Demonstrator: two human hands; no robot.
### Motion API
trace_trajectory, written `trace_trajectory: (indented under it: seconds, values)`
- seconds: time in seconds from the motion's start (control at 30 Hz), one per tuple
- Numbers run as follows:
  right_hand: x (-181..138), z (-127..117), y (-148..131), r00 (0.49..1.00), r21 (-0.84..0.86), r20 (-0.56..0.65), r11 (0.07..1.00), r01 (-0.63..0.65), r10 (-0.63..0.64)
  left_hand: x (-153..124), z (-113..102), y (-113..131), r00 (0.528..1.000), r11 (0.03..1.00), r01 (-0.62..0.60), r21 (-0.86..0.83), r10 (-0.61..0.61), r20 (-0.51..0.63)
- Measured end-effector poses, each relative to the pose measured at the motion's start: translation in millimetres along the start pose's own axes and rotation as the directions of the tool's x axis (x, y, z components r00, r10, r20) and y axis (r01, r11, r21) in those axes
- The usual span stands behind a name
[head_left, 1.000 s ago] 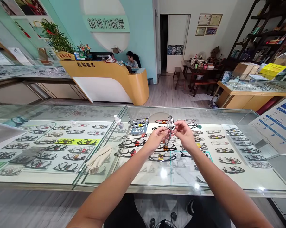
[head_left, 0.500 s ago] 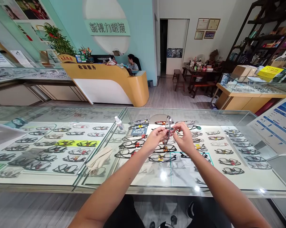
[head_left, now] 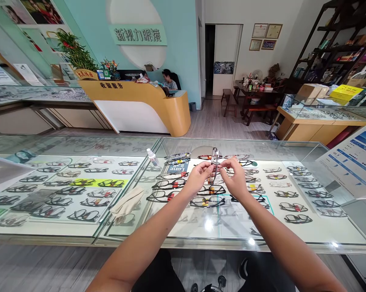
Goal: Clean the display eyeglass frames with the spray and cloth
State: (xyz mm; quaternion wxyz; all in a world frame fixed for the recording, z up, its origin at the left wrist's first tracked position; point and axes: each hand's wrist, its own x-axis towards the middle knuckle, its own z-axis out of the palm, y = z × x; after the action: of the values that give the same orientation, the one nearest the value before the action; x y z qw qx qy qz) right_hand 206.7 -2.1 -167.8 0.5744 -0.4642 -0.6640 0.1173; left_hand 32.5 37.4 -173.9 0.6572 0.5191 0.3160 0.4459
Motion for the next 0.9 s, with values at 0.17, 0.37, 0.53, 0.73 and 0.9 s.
trace_trajectory:
  seconds: [0.17,0.37,0.53,0.73,0.9]
  values:
    - [1,0,2,0.999,0.092,0.038,0.996,-0.016,0.012,1,-2,-3,0.998,0.999,-0.036,0.027,0.037,-0.055]
    - [0,1,7,0.994,0.113,0.104,0.993,-0.033,0.021,1,0,-2,0.996,0.998,-0.062,0.012,0.063,-0.059]
    - [1,1,7,0.988,0.156,0.124,0.982,-0.110,0.091,2,-1,-2,0.996,0.999,-0.047,-0.003,0.047,-0.082]
    - [7,-3,14,0.955,0.368,0.208,0.888,-0.276,0.211,6,-7,3,0.999,0.991,0.003,-0.133,-0.010,-0.051]
    - [8,-5,19,0.957,0.432,0.253,0.868,-0.244,0.144,5,-7,6,0.998,0.967,0.043,-0.251,-0.051,-0.026]
